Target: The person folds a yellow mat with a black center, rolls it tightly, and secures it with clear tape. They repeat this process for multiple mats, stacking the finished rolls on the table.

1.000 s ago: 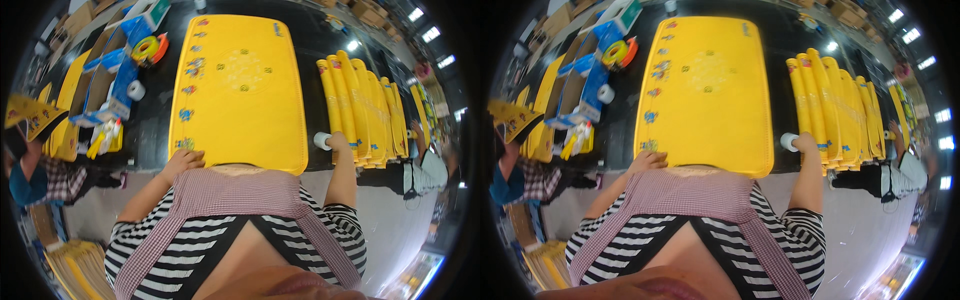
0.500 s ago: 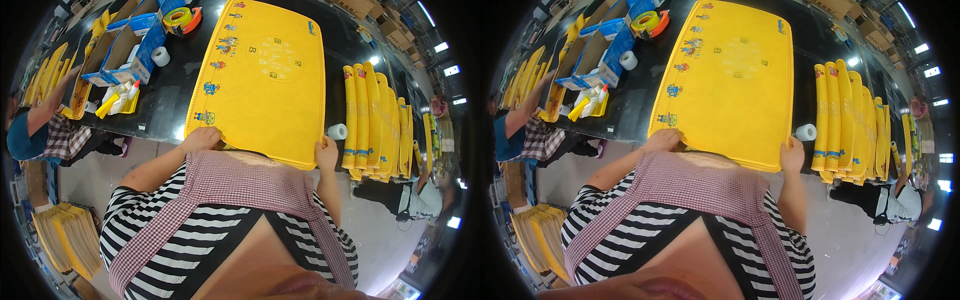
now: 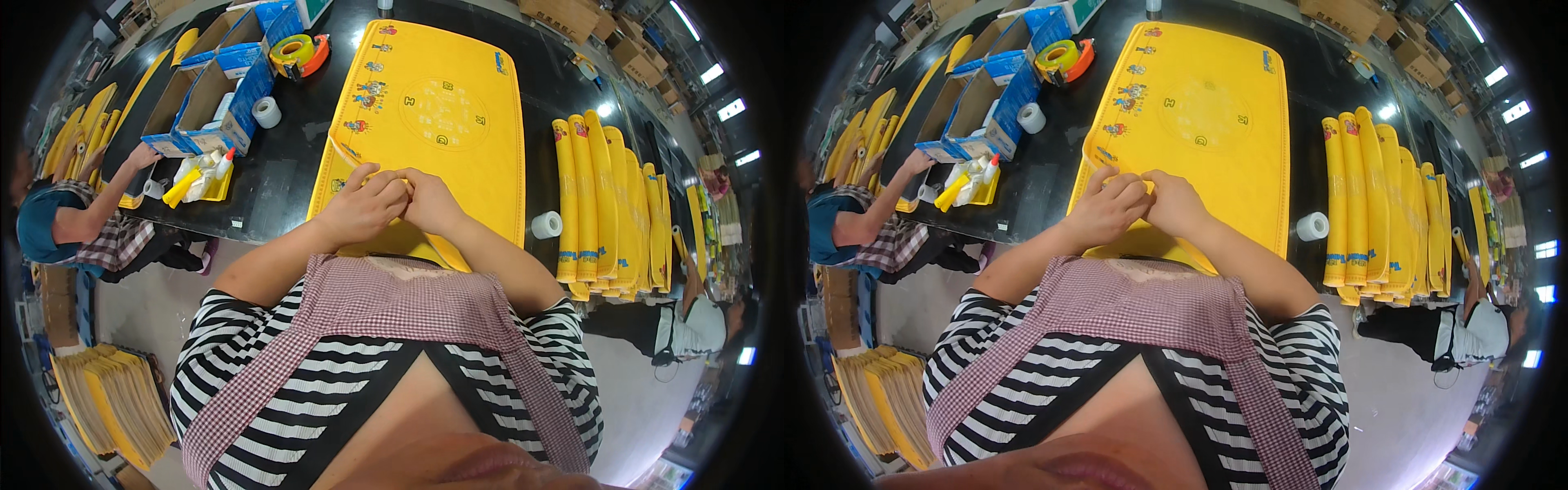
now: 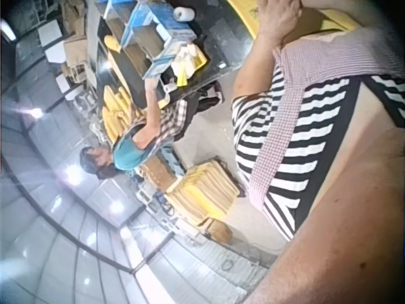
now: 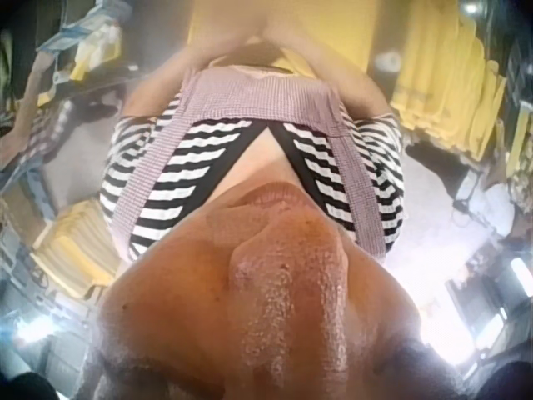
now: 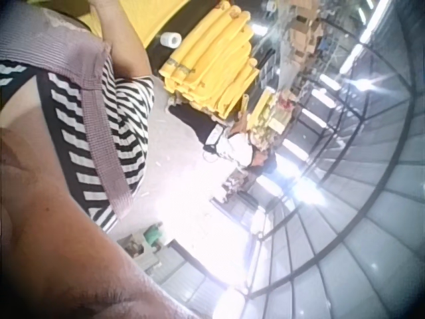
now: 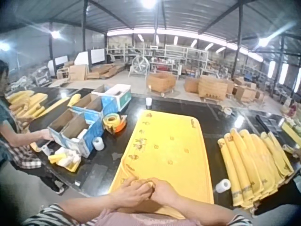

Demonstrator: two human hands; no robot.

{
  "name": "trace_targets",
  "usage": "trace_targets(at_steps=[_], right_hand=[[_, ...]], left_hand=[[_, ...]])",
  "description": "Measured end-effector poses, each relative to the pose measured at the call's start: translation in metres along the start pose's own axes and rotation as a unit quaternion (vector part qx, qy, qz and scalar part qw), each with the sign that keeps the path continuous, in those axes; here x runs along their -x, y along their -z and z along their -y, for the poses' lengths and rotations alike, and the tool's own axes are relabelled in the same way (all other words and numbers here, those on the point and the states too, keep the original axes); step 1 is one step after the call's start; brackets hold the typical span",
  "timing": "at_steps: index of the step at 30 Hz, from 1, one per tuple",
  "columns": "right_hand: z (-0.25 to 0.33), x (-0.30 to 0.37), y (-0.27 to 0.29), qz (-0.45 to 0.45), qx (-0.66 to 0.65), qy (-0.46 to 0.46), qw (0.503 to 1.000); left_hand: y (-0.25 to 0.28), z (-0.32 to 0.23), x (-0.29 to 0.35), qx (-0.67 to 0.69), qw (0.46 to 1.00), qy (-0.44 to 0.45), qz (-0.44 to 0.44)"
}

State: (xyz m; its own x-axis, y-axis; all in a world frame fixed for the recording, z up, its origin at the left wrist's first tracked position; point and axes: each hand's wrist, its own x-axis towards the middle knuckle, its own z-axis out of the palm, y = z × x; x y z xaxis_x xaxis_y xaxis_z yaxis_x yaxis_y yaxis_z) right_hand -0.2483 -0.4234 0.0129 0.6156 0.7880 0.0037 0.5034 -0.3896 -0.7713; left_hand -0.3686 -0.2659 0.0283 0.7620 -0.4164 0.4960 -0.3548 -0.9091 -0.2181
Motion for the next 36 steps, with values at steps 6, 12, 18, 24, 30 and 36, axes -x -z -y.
trace_targets(at_steps=[6,12,18,24,30,36], right_hand=[[0.012,-0.023,0.007,0.083,0.159,0.05,0.983],[-0.042,-0.103,0.155,-0.157,0.153,0.003,0.976],[-0.196,-0.021,0.434,-0.53,0.136,-0.229,0.805],[-0.108,-0.02,0.357,-0.47,-0.597,-0.054,0.648],[-0.063,-0.031,0.44,-0.639,-0.423,0.057,0.64],[-0.04,0.011,0.543,-0.729,-0.368,0.192,0.544]], left_hand=[[-0.025,-0.001,0.027,0.064,0.981,0.134,-0.127],[-0.025,-0.016,0.065,0.26,0.93,0.258,-0.027],[-0.038,-0.026,0.066,0.421,0.85,0.284,0.142],[-0.052,-0.015,0.053,0.514,0.777,0.321,0.169],[-0.083,-0.036,-0.09,0.605,0.756,0.092,0.23],[-0.125,-0.048,-0.136,0.618,0.73,0.087,0.279]])
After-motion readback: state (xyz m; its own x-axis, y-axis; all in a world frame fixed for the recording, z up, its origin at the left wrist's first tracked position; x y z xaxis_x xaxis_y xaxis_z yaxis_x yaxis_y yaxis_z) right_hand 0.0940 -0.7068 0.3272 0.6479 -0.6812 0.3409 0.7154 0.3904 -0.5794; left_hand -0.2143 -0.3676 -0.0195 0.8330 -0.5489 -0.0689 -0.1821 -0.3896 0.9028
